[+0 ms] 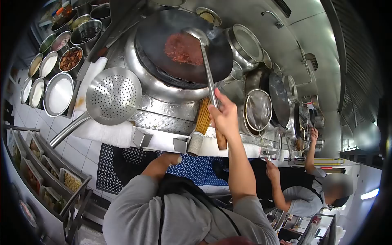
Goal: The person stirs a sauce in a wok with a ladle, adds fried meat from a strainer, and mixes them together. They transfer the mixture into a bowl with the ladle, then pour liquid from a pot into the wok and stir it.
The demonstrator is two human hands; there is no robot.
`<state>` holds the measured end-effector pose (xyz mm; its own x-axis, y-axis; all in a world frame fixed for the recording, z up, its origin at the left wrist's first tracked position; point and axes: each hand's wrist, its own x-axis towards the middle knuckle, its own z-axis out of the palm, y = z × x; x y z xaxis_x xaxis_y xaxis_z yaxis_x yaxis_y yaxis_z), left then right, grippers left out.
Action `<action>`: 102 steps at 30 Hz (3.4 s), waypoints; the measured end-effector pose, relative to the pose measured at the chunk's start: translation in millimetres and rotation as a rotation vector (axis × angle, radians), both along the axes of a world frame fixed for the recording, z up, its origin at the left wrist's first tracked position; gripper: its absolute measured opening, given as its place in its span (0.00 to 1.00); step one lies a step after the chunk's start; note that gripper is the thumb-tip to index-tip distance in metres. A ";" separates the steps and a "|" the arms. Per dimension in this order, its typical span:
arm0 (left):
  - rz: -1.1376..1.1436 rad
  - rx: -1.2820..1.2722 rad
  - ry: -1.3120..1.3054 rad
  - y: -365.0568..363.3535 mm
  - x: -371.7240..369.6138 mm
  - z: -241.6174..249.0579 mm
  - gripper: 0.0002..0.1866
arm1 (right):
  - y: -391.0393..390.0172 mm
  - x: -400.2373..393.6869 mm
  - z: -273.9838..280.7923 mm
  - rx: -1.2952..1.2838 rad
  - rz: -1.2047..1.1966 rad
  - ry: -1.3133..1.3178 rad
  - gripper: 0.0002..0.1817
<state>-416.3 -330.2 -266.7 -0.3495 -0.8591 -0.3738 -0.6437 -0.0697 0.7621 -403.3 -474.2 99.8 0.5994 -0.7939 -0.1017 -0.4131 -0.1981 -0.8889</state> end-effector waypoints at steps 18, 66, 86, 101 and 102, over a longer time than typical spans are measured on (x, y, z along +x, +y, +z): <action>0.939 0.063 0.919 105.8 185.0 271.9 0.22 | 3.9 6.2 8.5 0.391 0.006 -0.130 0.31; 1.326 0.194 1.432 -82.5 243.3 295.8 0.10 | 58.6 -60.6 42.4 0.480 -0.189 -0.248 0.33; 1.101 0.151 1.618 137.3 280.2 304.4 0.24 | -118.6 306.0 255.0 -0.463 0.188 -0.034 0.31; 1.223 0.107 1.503 138.4 306.6 295.6 0.21 | -51.2 239.9 229.0 -0.175 0.084 -0.252 0.28; 1.204 0.114 1.518 125.8 303.9 300.0 0.21 | -42.0 207.5 211.7 -0.048 0.075 -0.335 0.28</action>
<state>-112.4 -204.3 33.3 0.2770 -0.8551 -0.4382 0.8591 0.0162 0.5115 -195.8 -516.2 311.4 0.6499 -0.7456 0.1472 -0.0829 -0.2621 -0.9615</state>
